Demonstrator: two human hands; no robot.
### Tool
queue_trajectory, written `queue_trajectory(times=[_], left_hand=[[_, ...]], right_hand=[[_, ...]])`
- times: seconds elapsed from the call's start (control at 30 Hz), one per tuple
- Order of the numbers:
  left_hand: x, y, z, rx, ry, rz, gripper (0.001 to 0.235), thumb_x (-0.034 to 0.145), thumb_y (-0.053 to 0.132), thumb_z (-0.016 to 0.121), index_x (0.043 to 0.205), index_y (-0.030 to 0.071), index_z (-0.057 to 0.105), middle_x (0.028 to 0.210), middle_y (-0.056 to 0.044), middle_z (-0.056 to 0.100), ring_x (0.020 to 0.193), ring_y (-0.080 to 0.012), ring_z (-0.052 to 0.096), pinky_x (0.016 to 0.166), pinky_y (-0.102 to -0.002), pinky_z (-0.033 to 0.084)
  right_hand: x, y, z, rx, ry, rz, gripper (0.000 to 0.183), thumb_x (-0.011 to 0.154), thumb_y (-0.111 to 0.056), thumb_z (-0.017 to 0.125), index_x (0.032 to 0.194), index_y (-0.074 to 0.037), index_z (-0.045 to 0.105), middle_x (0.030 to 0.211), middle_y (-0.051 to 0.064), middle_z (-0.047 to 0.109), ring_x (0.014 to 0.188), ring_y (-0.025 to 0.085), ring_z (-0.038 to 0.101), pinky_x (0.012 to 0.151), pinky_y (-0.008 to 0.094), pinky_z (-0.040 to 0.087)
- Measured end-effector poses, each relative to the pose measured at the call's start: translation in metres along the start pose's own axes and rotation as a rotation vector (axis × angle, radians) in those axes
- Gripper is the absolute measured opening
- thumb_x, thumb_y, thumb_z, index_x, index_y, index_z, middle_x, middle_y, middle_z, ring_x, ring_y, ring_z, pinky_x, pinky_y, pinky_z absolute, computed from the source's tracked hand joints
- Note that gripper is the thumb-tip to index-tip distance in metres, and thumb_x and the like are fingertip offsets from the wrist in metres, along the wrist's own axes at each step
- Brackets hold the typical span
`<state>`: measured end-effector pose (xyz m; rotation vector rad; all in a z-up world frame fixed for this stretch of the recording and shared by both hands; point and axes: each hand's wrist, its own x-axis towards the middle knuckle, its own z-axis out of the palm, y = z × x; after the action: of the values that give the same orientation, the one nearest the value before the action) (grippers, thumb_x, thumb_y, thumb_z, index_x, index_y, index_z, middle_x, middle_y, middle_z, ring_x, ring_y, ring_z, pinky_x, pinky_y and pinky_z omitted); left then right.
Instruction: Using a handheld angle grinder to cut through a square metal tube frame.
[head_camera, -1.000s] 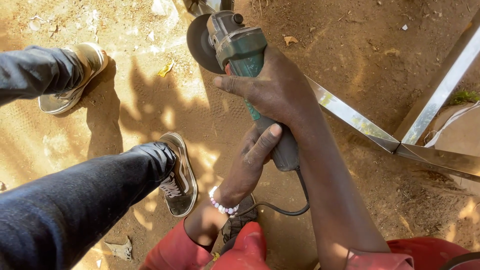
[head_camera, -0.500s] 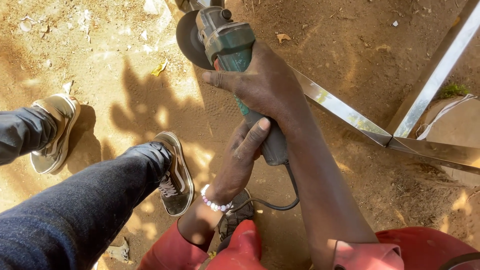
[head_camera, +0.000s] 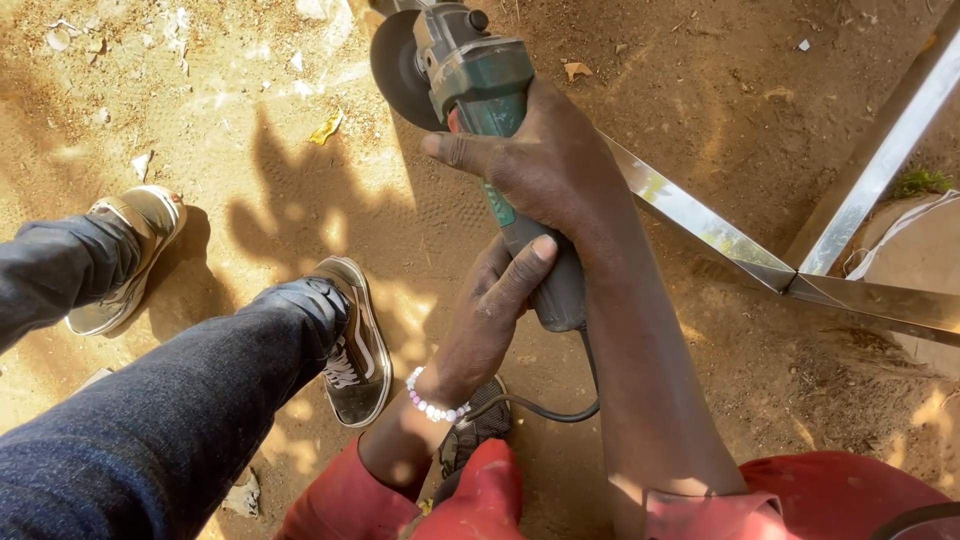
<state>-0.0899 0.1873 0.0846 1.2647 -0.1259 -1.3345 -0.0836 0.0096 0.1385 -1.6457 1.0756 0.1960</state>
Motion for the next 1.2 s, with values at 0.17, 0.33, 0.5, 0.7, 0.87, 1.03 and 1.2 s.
queue_trajectory(times=[0.17, 0.33, 0.5, 0.7, 0.87, 1.03, 1.2], left_hand=[[0.001, 0.009, 0.003, -0.022, 0.008, -0.025, 0.049, 0.114, 0.055, 0.075, 0.137, 0.012, 0.076, 0.115, -0.001, 0.077, 0.105, -0.0147, 0.07, 0.089, -0.035, 0.059], [0.004, -0.005, 0.001, -0.079, -0.028, 0.034, 0.04, 0.119, 0.051, 0.076, 0.133, 0.013, 0.074, 0.115, 0.002, 0.076, 0.104, -0.0116, 0.069, 0.088, -0.034, 0.059], [0.004, -0.005, -0.001, -0.061, -0.003, 0.003, 0.044, 0.116, 0.054, 0.074, 0.131, 0.012, 0.073, 0.105, -0.002, 0.071, 0.096, -0.0177, 0.069, 0.086, -0.038, 0.06], [0.004, -0.014, -0.005, -0.044, -0.04, 0.055, 0.042, 0.116, 0.051, 0.078, 0.129, 0.011, 0.077, 0.106, -0.003, 0.08, 0.097, -0.02, 0.077, 0.089, -0.04, 0.066], [-0.017, -0.018, 0.01, 0.007, -0.201, 0.087, 0.066, 0.117, 0.056, 0.071, 0.078, 0.003, 0.079, 0.069, -0.014, 0.079, 0.062, -0.0242, 0.076, 0.067, -0.032, 0.06], [-0.029, -0.049, -0.003, -0.027, -0.052, -0.014, 0.057, 0.108, 0.048, 0.081, 0.147, 0.007, 0.079, 0.134, -0.005, 0.084, 0.131, -0.0223, 0.077, 0.116, -0.047, 0.064], [-0.025, -0.05, -0.006, -0.066, -0.074, -0.028, 0.05, 0.11, 0.045, 0.082, 0.142, 0.006, 0.08, 0.127, -0.005, 0.085, 0.122, -0.0208, 0.079, 0.107, -0.043, 0.066]], right_hand=[[0.007, 0.002, 0.002, 0.009, 0.009, -0.036, 0.076, 0.076, -0.076, 0.085, 0.142, -0.038, 0.084, 0.136, -0.01, 0.096, 0.125, 0.022, 0.091, 0.101, 0.05, 0.066], [0.005, 0.004, 0.0, 0.051, -0.007, -0.011, 0.08, 0.074, -0.076, 0.086, 0.146, -0.04, 0.084, 0.141, -0.012, 0.097, 0.129, 0.02, 0.092, 0.106, 0.05, 0.066], [0.007, 0.002, 0.008, -0.047, 0.017, 0.006, 0.087, 0.075, -0.081, 0.085, 0.149, -0.036, 0.079, 0.14, -0.006, 0.094, 0.126, 0.025, 0.089, 0.101, 0.049, 0.066], [-0.004, 0.004, 0.005, -0.057, 0.01, -0.034, 0.092, 0.078, -0.079, 0.088, 0.158, -0.036, 0.074, 0.151, -0.003, 0.093, 0.138, 0.027, 0.086, 0.11, 0.049, 0.064], [-0.03, 0.008, -0.001, -0.007, -0.069, -0.038, 0.089, 0.081, -0.068, 0.09, 0.159, -0.029, 0.072, 0.148, -0.001, 0.092, 0.133, 0.022, 0.089, 0.111, 0.043, 0.067], [-0.036, 0.021, 0.011, 0.122, -0.134, 0.161, 0.092, 0.071, -0.063, 0.092, 0.156, -0.03, 0.078, 0.146, -0.005, 0.094, 0.137, 0.017, 0.087, 0.12, 0.041, 0.064], [-0.029, 0.026, 0.015, 0.176, -0.125, 0.098, 0.085, 0.077, -0.055, 0.096, 0.155, -0.028, 0.079, 0.142, -0.004, 0.095, 0.132, 0.015, 0.088, 0.116, 0.039, 0.066]])
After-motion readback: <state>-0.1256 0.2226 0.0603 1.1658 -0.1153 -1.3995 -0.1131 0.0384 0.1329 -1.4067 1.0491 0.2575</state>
